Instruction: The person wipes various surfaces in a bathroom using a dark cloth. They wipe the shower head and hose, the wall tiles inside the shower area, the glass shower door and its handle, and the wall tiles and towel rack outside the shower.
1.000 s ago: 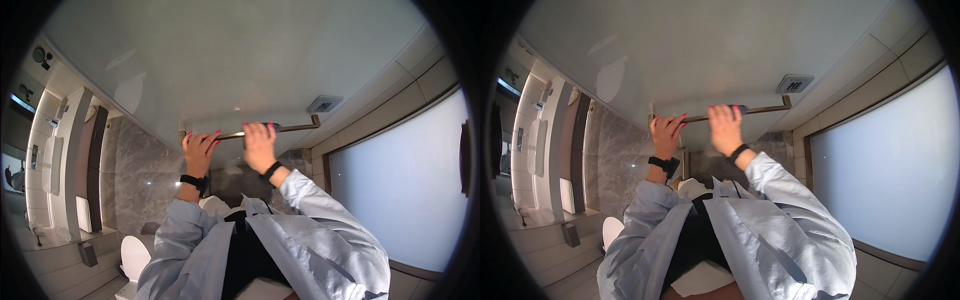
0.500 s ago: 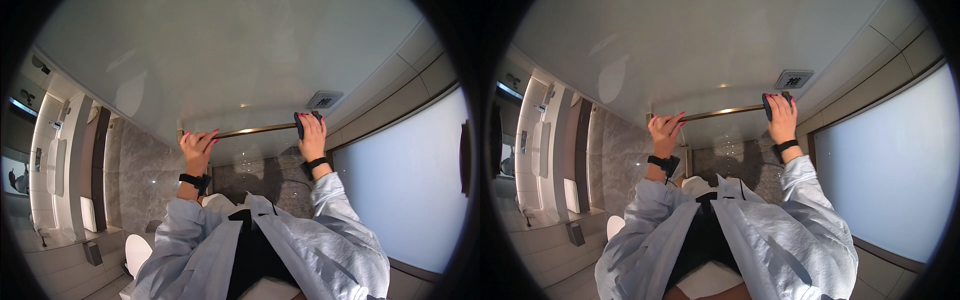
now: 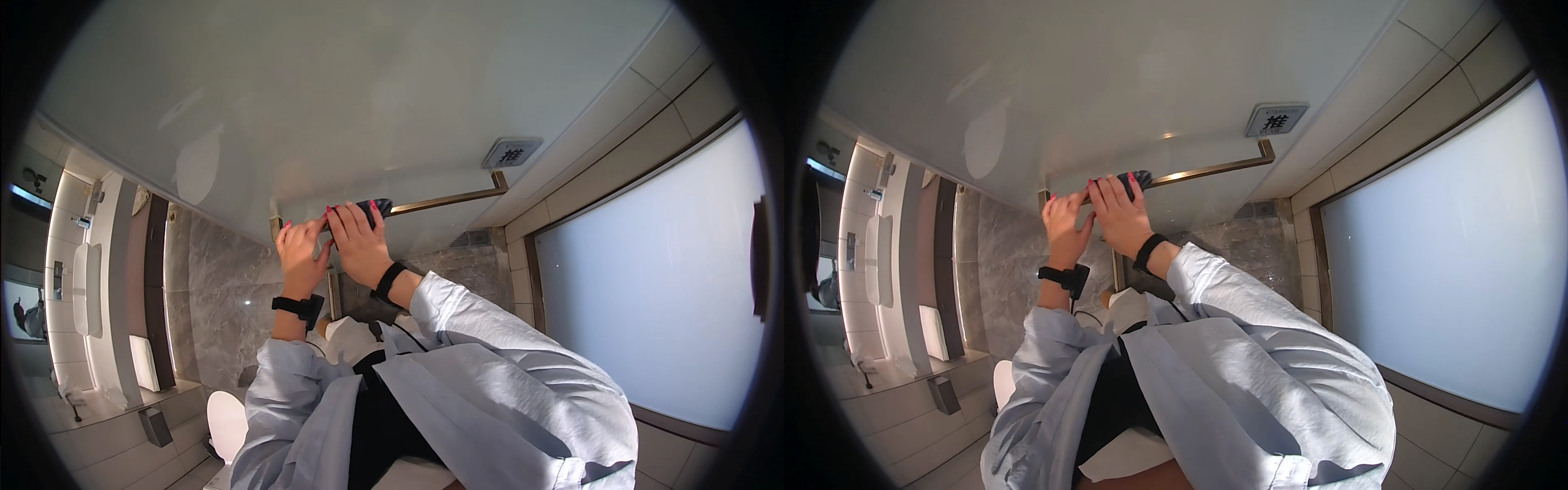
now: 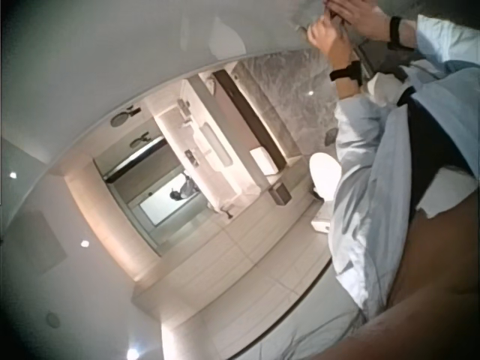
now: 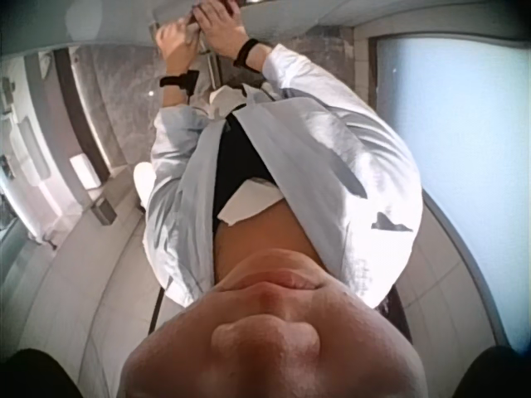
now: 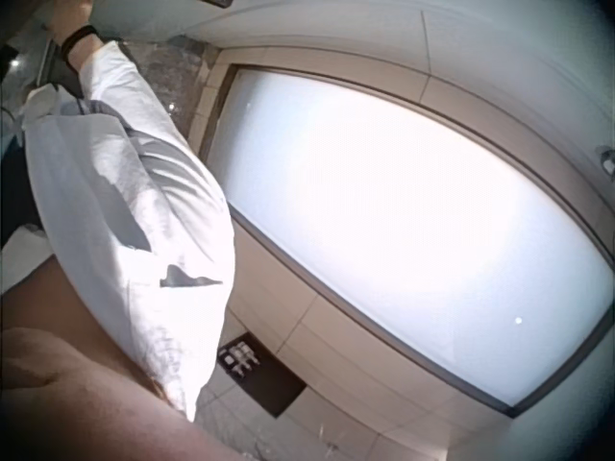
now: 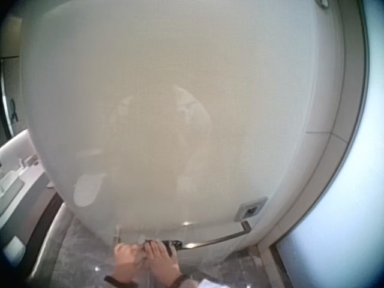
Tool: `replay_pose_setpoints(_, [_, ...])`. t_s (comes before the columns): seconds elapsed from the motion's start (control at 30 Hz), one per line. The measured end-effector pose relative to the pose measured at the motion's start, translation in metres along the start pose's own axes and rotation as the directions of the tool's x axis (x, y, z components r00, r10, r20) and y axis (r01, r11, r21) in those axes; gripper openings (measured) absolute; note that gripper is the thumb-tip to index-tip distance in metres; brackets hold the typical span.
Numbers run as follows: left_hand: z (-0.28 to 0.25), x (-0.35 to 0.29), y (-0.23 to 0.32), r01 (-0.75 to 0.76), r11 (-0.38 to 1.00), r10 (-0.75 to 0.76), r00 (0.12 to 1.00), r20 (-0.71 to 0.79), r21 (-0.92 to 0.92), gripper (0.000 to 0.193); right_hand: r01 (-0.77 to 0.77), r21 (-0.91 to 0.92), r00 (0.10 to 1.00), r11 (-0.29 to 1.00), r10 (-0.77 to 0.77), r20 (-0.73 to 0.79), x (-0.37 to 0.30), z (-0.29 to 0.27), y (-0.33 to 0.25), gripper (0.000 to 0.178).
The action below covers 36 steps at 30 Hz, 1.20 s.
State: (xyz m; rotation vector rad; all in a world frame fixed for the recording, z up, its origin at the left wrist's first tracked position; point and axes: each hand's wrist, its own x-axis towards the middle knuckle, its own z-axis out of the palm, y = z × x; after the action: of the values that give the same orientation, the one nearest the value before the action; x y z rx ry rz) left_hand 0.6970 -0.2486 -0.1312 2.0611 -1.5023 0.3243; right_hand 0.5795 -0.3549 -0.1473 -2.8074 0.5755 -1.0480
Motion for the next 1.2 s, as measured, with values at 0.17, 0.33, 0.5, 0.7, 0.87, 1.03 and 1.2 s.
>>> replay_pose_setpoints(0.17, [-0.001,0.003,0.003,-0.029,0.999,0.030,0.999,-0.023,0.025,0.050,0.183,-0.016,0.981,0.983,-0.182,0.069,-0.001,-0.028,0.037,0.054])
replay_pose_setpoints(0.33, [-0.013,0.005,0.017,0.000,0.999,0.000,1.000,-0.017,0.049,0.047,0.155,-0.054,0.981,0.986,-0.147,0.125,-0.014,-0.062,0.082,0.058])
replay_pose_setpoints(0.5, [-0.008,0.024,0.046,-0.056,0.992,0.048,0.996,-0.075,-0.109,0.043,0.159,0.005,0.960,0.987,-0.156,0.231,-0.007,-0.074,0.076,0.065])
replay_pose_setpoints(0.7, [0.017,0.047,0.068,-0.109,0.939,0.058,0.986,-0.159,-0.328,0.037,0.045,0.608,0.989,0.793,-0.120,0.083,-0.002,-0.092,0.088,0.066])
replay_pose_setpoints(0.87, [0.041,0.071,0.090,-0.294,0.927,0.296,0.955,-0.029,-0.232,0.037,0.045,0.304,0.999,0.952,-0.051,0.011,-0.006,-0.115,0.148,0.033])
replay_pose_setpoints(1.03, [0.058,0.081,0.104,-0.171,0.985,0.171,0.968,0.184,-0.015,0.044,0.059,0.098,0.945,0.993,-0.088,0.315,-0.009,-0.118,0.169,0.035])
replay_pose_setpoints(1.2, [0.034,0.066,0.050,-0.138,0.973,0.083,0.957,0.277,0.185,0.042,0.098,-0.046,0.952,0.994,-0.080,0.296,-0.014,-0.109,0.171,0.035])
